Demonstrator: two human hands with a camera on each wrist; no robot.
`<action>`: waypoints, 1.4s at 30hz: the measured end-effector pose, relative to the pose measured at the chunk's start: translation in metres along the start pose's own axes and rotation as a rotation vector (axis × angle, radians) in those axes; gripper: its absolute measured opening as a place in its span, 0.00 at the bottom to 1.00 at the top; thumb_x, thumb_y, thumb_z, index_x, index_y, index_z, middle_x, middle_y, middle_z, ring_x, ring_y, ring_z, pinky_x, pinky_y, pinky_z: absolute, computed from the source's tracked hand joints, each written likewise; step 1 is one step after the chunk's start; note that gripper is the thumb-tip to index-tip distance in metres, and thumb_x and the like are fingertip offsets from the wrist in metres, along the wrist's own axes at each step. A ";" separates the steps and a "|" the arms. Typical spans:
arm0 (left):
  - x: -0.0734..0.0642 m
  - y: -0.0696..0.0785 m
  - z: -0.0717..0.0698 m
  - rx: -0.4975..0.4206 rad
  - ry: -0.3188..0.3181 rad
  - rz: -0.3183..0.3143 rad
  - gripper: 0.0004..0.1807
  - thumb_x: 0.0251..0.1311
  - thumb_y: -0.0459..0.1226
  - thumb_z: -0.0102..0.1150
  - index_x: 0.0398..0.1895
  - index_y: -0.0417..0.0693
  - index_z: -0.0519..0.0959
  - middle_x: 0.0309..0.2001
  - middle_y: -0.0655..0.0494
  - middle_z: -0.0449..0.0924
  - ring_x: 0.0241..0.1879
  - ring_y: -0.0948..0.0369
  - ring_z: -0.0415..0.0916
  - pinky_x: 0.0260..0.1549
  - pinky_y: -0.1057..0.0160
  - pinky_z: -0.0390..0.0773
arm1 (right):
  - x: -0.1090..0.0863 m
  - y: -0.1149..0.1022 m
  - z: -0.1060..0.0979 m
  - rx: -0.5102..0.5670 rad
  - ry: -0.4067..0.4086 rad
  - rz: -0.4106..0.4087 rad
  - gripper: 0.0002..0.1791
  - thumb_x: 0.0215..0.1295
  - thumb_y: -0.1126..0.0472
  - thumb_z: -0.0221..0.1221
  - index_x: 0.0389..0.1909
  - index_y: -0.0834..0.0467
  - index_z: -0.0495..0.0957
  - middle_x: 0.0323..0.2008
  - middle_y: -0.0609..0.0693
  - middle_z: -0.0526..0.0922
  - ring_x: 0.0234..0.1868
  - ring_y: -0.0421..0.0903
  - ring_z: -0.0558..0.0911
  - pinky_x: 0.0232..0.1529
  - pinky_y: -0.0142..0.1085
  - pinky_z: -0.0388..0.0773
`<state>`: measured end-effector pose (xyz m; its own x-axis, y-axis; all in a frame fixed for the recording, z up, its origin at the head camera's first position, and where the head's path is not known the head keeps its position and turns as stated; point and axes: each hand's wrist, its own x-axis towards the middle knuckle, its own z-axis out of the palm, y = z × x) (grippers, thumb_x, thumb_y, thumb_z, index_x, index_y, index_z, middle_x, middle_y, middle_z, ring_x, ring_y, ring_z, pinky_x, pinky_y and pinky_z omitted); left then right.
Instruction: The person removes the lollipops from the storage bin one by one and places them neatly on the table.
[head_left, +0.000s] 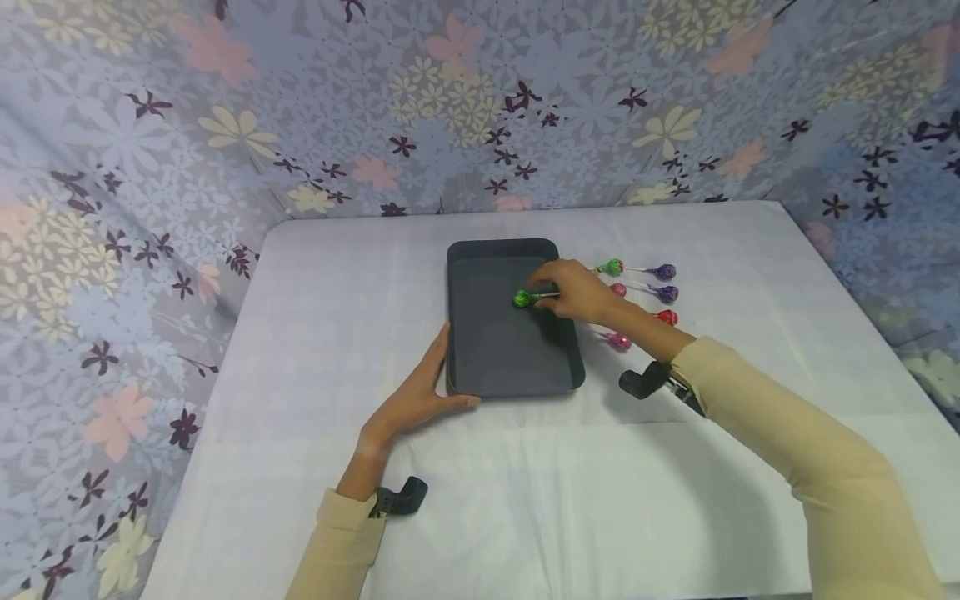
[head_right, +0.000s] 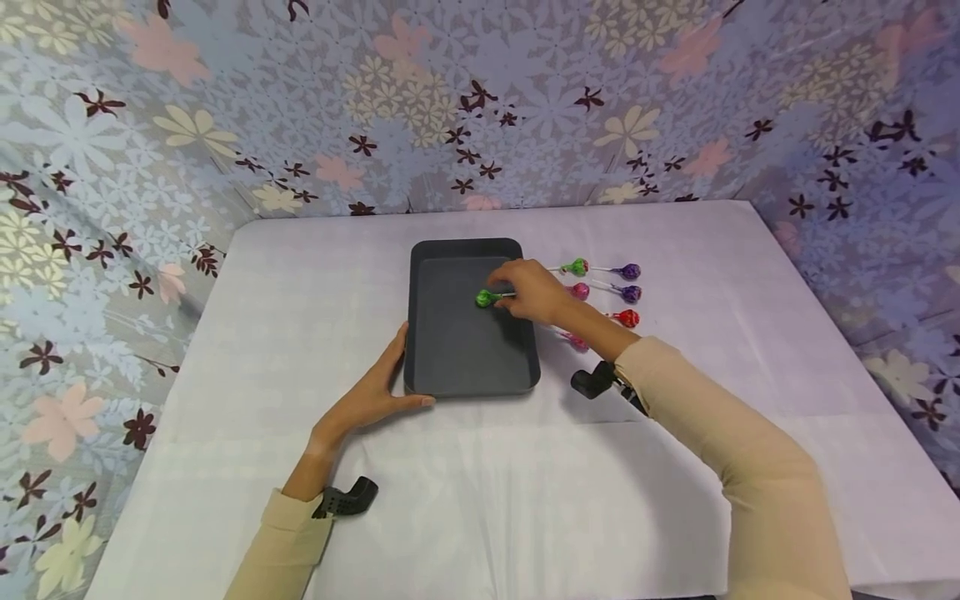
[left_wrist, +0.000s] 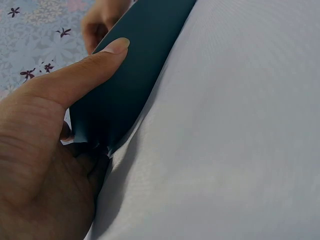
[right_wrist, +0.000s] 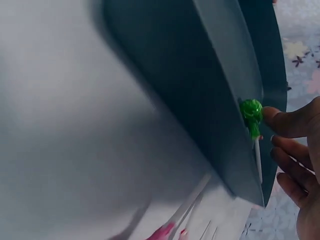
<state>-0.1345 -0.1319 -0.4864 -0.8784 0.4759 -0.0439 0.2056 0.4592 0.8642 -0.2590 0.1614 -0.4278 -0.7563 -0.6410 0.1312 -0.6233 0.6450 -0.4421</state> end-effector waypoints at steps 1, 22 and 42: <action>0.000 0.000 0.001 -0.003 -0.002 0.002 0.66 0.54 0.46 0.72 0.78 0.53 0.28 0.79 0.56 0.28 0.78 0.57 0.30 0.75 0.48 0.44 | 0.004 -0.001 0.001 -0.022 -0.022 -0.001 0.17 0.56 0.67 0.68 0.48 0.65 0.83 0.48 0.60 0.85 0.51 0.58 0.81 0.54 0.52 0.77; 0.000 0.000 0.003 0.006 0.004 -0.020 0.66 0.53 0.46 0.73 0.78 0.53 0.28 0.79 0.57 0.29 0.78 0.59 0.31 0.75 0.50 0.45 | 0.028 -0.002 0.021 -0.012 -0.179 -0.007 0.16 0.58 0.74 0.63 0.49 0.68 0.82 0.50 0.63 0.84 0.55 0.59 0.81 0.55 0.49 0.79; -0.001 -0.001 0.001 -0.002 0.002 -0.011 0.65 0.54 0.46 0.72 0.78 0.54 0.28 0.79 0.58 0.28 0.78 0.59 0.30 0.75 0.49 0.45 | 0.012 -0.015 0.002 0.075 0.006 0.013 0.14 0.59 0.65 0.68 0.46 0.63 0.84 0.42 0.55 0.86 0.42 0.51 0.82 0.45 0.46 0.79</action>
<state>-0.1336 -0.1325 -0.4877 -0.8815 0.4692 -0.0524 0.1949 0.4628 0.8648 -0.2580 0.1428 -0.4214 -0.7658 -0.6297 0.1304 -0.5968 0.6204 -0.5088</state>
